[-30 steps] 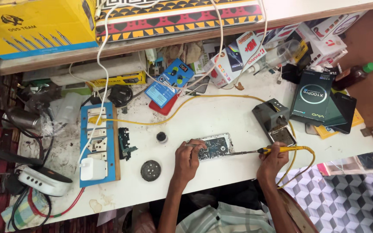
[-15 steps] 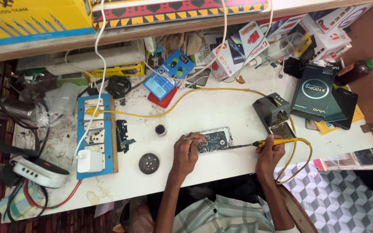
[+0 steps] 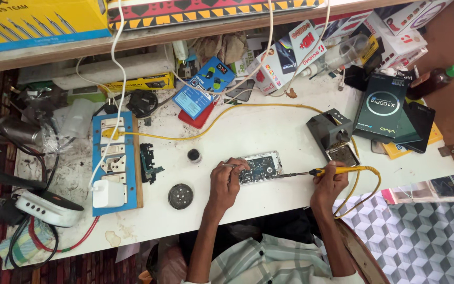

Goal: The person uses a soldering iron and a small tool to work on a circuit board placed on a cluttered workbench. The hands repeatedly apply the soldering iron to specific points on the board while holding the board steady.

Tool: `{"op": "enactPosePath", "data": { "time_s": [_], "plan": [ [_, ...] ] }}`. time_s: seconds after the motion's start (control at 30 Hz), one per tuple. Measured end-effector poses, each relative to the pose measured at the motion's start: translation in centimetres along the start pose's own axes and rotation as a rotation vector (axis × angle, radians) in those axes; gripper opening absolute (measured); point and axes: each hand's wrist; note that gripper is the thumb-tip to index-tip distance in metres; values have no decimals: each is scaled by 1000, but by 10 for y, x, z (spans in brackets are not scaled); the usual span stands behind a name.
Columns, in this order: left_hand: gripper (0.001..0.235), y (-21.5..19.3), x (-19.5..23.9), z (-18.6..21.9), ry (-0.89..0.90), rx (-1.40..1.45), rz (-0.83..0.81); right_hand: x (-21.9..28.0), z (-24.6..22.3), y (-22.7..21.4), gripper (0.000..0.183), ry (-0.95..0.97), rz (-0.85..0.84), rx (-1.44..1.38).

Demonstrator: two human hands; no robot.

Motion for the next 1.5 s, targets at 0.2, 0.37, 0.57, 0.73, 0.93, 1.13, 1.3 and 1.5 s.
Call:
{"op": "enactPosePath", "data": {
  "time_s": [0.2, 0.37, 0.57, 0.73, 0.93, 1.13, 1.3, 1.5],
  "plan": [
    [18, 0, 1, -3, -24, 26, -7, 0, 0, 4, 17, 17, 30, 52],
    [19, 0, 1, -3, -35, 9, -9, 4, -5, 7, 18, -9, 16, 63],
    [24, -2, 0, -4, -104, 99, -34, 5, -8, 9, 17, 39, 66, 43],
    [36, -3, 0, -4, -87, 57, -47, 7, -9, 8, 17, 41, 64, 74],
    [37, -1, -2, -8, -182, 22, -44, 5, -4, 6, 16, 35, 48, 41],
    [33, -2, -1, -8, -72, -6, -38, 3, -3, 3, 15, -8, 36, -42],
    [26, 0, 1, -3, -46, 7, -12, 3, -9, 10, 16, 13, 122, -25],
    [22, 3, 3, -7, -88, -23, -16, 7, -12, 11, 20, -7, 116, 96]
  ]
}}
Point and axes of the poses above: each hand's wrist, its own x-axis away from the middle knuckle, its own y-axis out of the palm, z = x × y, and after that the axes turned 8 degrees about -x, right-handed
